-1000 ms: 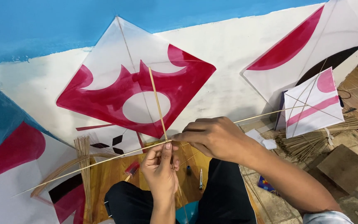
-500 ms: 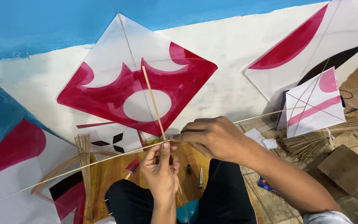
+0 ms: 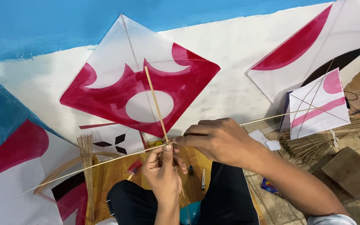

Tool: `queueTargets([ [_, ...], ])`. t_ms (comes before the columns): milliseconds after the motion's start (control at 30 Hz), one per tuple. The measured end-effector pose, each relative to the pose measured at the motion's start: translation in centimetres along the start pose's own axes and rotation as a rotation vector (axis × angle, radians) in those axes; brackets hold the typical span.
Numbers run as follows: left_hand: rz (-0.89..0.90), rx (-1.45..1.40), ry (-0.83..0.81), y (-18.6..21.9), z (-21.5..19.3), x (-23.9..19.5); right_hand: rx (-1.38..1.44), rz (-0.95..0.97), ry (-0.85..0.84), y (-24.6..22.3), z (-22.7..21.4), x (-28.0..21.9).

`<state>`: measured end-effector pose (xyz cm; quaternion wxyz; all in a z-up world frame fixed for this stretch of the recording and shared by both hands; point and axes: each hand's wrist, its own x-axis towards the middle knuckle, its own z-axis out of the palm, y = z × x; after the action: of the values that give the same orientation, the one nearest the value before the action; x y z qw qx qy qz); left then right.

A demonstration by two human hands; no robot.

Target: The person assembles a kite by tying bamboo sticks together with string. They use scissors to cut the string and a spool to measure and secure the frame.

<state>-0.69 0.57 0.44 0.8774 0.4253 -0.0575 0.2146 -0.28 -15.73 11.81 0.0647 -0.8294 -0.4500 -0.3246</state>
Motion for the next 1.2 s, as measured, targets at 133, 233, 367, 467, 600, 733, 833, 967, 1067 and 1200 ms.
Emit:
queueTargets([
  [133,0.029,0.024,-0.015,0.1,0.1,0.0,0.023,-0.006,-0.005,0.1,0.2,-0.2],
  [233,0.038,0.071,-0.001,0.2,0.0,-0.1,0.036,-0.006,-0.003,-0.2,0.1,-0.2],
  [367,-0.01,0.015,0.038,-0.1,-0.2,-0.1,0.017,-0.014,0.032,-0.4,0.4,-0.4],
  [467,-0.014,-0.008,0.074,-0.1,-0.1,-0.2,0.001,-0.034,0.04,-0.6,0.5,-0.5],
  [600,0.004,-0.024,0.084,0.7,0.4,-0.2,-0.031,-0.055,0.029,-1.4,-0.2,-0.4],
  [733,0.043,-0.008,0.056,1.1,0.8,-0.3,-0.096,-0.051,0.028,-1.9,-0.2,-0.6],
  [833,0.049,0.006,0.071,0.8,1.0,0.3,-0.237,-0.028,0.035,-2.6,0.1,-1.1],
  [967,-0.054,0.001,0.146,0.8,1.2,1.9,-0.194,-0.192,0.484,-4.0,3.8,-4.9],
  [1067,-0.095,-0.044,0.099,1.1,1.8,3.5,0.242,0.152,0.547,-5.5,9.9,-7.4],
  [1200,-0.105,-0.045,-0.01,0.8,3.1,6.0,0.934,0.718,0.226,-8.3,16.7,-9.0],
])
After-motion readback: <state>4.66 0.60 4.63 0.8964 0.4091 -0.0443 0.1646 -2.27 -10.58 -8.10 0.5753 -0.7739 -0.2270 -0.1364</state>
